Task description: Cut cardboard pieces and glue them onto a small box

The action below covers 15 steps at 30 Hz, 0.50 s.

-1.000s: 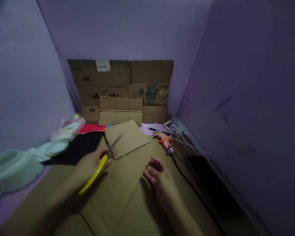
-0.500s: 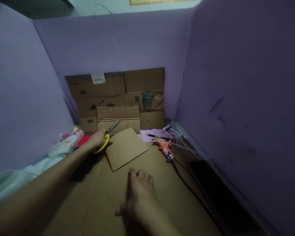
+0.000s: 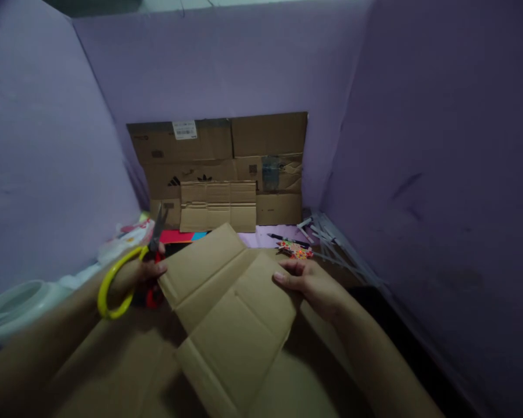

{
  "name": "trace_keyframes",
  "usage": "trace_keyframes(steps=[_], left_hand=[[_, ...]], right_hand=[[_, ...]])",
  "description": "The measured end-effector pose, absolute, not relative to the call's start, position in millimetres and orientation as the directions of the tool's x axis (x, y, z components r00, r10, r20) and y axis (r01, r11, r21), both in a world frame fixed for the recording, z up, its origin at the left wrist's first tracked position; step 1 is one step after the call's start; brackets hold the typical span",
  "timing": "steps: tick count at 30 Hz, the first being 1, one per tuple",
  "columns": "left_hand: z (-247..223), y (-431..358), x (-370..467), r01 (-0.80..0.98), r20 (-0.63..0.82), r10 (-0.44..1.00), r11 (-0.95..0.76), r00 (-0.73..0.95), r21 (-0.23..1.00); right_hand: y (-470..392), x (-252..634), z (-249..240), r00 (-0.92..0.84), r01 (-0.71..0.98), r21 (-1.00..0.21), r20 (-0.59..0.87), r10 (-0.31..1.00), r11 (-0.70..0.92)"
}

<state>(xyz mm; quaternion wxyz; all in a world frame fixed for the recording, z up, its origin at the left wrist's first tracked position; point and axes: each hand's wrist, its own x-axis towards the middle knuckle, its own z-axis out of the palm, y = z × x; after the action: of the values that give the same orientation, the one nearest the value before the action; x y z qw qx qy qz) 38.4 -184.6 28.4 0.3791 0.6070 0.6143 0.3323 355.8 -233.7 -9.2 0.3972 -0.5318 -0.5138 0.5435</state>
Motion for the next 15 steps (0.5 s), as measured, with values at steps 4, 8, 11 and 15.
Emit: trace_keyframes(steps=[4,8,11,15], left_hand=[[-4.9,-216.9,28.7,0.318,-0.105,0.994,0.109,-0.030,0.942],[-16.8,-227.7,24.5,0.226,-0.138,0.989,0.147,-0.055,0.963],[-8.6,-232.2,22.8,0.337,-0.187,0.982,0.179,-0.011,0.924],[11.0,-238.1,24.7,0.772,-0.104,0.995,0.077,-0.015,0.631]], right_hand=[[-216.8,333.3,-23.5,-0.091,0.309,-0.942,-0.166,0.982,-0.131],[-211.9,309.7,-45.0,0.022,0.580,-0.807,-0.120,0.993,-0.110],[-220.0,296.4,-50.6,0.097,0.750,-0.654,-0.036,0.995,-0.097],[-233.6,279.4,-48.0,0.123,0.872,-0.483,0.058,0.991,-0.080]])
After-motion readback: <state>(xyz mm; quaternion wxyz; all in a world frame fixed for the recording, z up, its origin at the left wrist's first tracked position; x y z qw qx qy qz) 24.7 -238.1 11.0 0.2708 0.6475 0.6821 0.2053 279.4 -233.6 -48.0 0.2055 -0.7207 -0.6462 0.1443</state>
